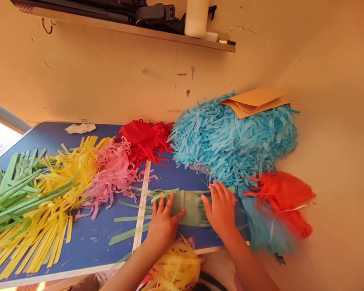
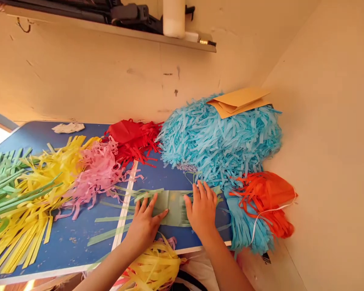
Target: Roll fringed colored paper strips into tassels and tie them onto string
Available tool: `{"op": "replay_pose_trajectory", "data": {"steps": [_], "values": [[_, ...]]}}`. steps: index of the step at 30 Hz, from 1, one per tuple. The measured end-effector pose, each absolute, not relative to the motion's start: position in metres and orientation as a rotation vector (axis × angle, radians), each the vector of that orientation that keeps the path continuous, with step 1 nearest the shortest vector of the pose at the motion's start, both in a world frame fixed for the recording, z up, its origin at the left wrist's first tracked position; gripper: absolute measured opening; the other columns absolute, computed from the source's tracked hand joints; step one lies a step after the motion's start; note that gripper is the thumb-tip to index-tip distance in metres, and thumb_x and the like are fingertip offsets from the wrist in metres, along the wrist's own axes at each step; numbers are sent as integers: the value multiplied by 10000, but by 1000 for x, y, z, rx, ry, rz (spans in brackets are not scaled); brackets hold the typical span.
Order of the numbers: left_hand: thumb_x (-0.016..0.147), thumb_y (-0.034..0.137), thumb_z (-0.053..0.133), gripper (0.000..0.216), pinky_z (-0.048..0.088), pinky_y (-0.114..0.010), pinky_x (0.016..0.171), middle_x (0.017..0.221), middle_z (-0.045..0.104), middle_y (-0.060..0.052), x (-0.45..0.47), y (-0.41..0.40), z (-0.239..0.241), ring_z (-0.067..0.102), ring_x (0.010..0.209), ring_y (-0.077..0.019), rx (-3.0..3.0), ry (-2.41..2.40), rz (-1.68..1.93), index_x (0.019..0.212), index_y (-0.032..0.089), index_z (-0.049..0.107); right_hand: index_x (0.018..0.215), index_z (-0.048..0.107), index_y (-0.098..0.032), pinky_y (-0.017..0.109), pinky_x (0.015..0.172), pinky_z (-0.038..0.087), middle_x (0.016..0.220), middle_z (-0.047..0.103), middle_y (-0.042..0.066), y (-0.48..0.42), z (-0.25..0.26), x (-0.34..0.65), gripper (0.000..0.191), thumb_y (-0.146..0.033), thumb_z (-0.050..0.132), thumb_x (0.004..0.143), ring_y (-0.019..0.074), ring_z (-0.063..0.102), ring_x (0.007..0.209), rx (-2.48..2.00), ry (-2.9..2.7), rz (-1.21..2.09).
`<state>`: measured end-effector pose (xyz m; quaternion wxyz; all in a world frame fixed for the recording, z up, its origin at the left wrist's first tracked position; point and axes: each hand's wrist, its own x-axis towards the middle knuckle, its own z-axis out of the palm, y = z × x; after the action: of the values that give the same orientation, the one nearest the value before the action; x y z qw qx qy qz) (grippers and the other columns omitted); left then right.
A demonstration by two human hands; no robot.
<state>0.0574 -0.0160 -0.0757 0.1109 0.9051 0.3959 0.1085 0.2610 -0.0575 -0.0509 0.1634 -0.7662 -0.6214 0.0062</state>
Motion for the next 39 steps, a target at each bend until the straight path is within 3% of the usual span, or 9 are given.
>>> {"op": "replay_pose_trajectory", "data": {"steps": [4,10,15,18,21,24,27,30,39], "values": [[838,353,642,411,168,-730,1078,1504,441,-96,58,-16,-69,324,1392,-455,2630,1279,256,1241,433,632,1320,524,-193,556,1144,234,1428,519,121,-79,-53,251,508,-385,618,859,308,437,1344,-1667,-2232,296],[780,320,666,600,199,-706,1064,1417,533,-180,17,-7,-40,440,1304,-421,2607,1642,62,1358,208,552,1088,603,-203,477,1082,321,1280,651,85,-73,-73,247,277,-80,498,864,213,550,1255,-1668,-2145,398],[777,370,700,542,201,-588,1120,1422,550,-94,28,-16,-17,439,1312,-366,2681,1340,321,1298,265,594,1002,634,-212,415,998,353,1165,713,75,-67,-69,251,176,-147,480,946,204,623,1156,-1643,-2082,362],[843,267,639,341,206,-539,1125,1171,713,-61,53,-11,-25,577,1168,-281,2609,1077,314,1183,286,653,999,659,-215,381,941,350,1067,744,71,-65,-62,250,189,-188,474,967,202,659,1063,-1625,-2077,368],[903,193,534,201,364,-444,972,862,751,-22,62,6,-38,663,914,-214,2465,1101,201,911,264,722,904,683,-233,334,843,346,918,759,19,-60,-56,253,225,-228,472,985,162,681,857,-1724,-2020,467],[923,296,526,206,398,-373,864,834,752,-16,57,21,-43,672,841,-196,2405,1183,148,879,257,723,841,689,-242,316,803,328,825,746,-23,-49,-53,256,243,-263,495,985,145,667,771,-1918,-1932,534],[943,363,478,285,391,-370,848,809,760,-37,55,26,-40,682,788,-199,2406,1295,114,889,231,724,832,696,-237,304,781,335,823,743,-19,-36,-54,256,205,-279,539,958,152,666,765,-2079,-1896,528],[954,366,428,380,380,-395,844,757,756,-70,59,26,-38,684,753,-224,2431,1403,81,760,206,714,796,694,-230,293,753,345,810,737,-8,-25,-54,253,202,-299,568,938,160,663,747,-2122,-1904,543],[913,313,448,293,381,-430,868,688,731,-88,63,31,-44,676,684,-238,2490,1507,-26,817,186,694,778,682,-222,294,703,345,751,719,7,-14,-50,252,225,-364,598,931,171,640,672,-2232,-1926,518]]}}
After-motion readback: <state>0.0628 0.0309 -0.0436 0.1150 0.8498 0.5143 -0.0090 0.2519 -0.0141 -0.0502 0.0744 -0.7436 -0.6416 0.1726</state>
